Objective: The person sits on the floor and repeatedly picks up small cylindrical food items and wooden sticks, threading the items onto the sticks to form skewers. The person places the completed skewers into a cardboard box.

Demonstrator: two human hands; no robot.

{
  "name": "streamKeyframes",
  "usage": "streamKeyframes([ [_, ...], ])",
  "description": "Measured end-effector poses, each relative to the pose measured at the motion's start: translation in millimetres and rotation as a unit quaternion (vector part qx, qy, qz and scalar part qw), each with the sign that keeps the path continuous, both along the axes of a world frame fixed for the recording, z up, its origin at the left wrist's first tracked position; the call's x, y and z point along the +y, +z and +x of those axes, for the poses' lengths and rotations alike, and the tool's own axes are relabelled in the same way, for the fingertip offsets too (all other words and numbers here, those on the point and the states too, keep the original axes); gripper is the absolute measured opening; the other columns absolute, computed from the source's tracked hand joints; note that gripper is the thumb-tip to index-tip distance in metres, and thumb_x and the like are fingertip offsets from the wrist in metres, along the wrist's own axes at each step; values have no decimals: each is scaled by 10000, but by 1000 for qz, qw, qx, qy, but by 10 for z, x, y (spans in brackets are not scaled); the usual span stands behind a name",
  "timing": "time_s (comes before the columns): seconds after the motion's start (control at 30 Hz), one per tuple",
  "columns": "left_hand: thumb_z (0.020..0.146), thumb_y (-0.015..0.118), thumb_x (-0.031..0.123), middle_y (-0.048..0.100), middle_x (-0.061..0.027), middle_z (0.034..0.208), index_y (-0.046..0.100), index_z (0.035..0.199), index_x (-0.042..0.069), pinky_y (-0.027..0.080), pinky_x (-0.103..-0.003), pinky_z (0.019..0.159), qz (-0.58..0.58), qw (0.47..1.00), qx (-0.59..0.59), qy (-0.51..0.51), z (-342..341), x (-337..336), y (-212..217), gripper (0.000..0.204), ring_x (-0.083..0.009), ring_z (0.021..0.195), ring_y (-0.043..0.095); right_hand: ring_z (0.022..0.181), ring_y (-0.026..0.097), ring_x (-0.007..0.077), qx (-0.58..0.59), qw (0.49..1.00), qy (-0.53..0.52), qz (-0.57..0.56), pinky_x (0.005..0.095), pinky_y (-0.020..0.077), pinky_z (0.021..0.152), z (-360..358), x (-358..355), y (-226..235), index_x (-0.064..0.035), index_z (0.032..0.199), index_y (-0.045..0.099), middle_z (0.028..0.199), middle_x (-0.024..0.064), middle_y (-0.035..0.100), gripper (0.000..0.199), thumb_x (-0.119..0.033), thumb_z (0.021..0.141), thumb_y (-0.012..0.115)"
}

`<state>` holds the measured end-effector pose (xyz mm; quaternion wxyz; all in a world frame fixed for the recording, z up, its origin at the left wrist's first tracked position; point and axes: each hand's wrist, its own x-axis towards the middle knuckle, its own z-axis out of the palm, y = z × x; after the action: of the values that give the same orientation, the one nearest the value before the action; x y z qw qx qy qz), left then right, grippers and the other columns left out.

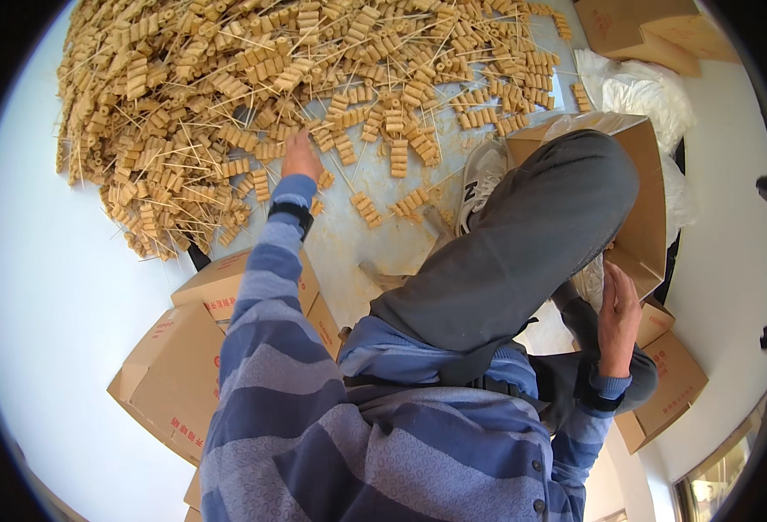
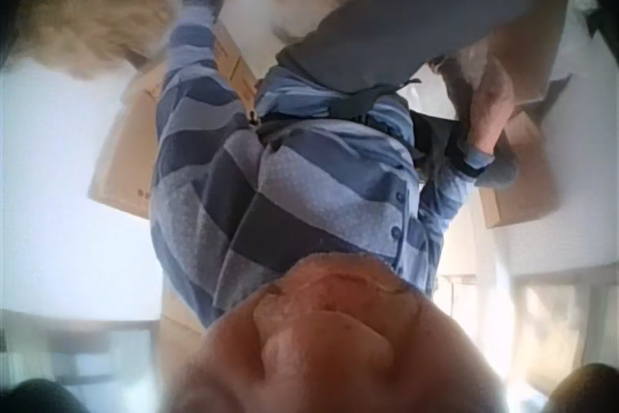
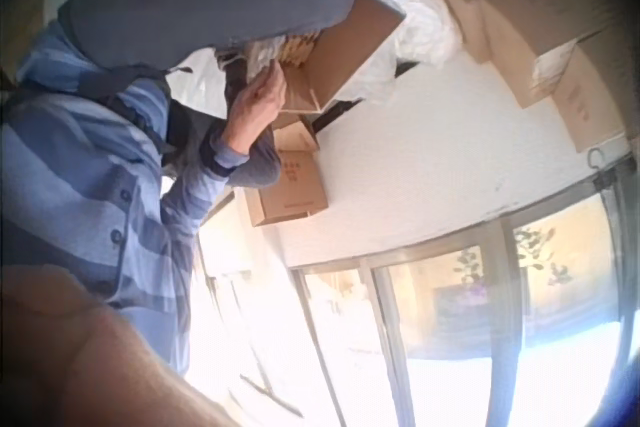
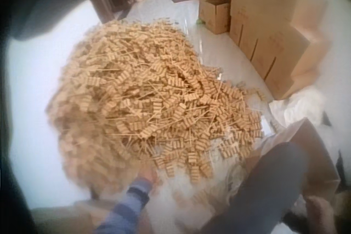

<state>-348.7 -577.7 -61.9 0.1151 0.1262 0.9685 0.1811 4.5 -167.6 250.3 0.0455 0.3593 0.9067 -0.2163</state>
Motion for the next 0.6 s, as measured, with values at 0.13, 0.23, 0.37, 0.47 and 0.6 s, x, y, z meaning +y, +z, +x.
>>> streamKeyframes([
  [0.13,891,580,76,515,-236,1413,575,1308,63,495,-473,995,-98,990,-104,-19,-335,141,-182,417,-423,1217,572,1014,663,352,-34,999,0,-30,390,513,891,-98,-55,-75,-2,1171,664,1091,192,691,216,-95,1008,559],
  [0.23,915,547,105,607,-241,1280,599,1259,51,511,-478,962,-161,970,-179,-25,-383,154,-361,352,-419,1159,613,1020,661,362,-64,997,22,-33,397,511,886,-147,-39,-94,-1,1175,662,1092,202,689,222,-108,1007,565],
  [0.37,961,506,186,703,-247,1074,628,1202,64,527,-511,890,-147,970,-193,-31,-112,42,-491,296,-429,1028,668,965,667,362,-77,996,43,-26,388,519,853,-150,18,-119,29,1169,640,1078,207,695,228,-126,1021,563],
  [0.47,967,507,197,698,-244,1085,629,1230,96,526,-521,867,-88,976,-195,-40,366,-77,-498,306,-429,1015,665,950,665,376,-87,995,46,-31,394,520,847,-123,34,-206,27,1166,638,1062,214,697,227,-128,1015,570],
  [0.6,969,502,186,691,-246,1096,582,1308,115,523,-535,848,-95,963,-223,-117,772,-90,-538,356,-431,1019,660,931,668,392,-113,990,62,-55,404,524,834,-43,6,-257,25,1169,637,1050,225,701,225,-119,1009,574],
])
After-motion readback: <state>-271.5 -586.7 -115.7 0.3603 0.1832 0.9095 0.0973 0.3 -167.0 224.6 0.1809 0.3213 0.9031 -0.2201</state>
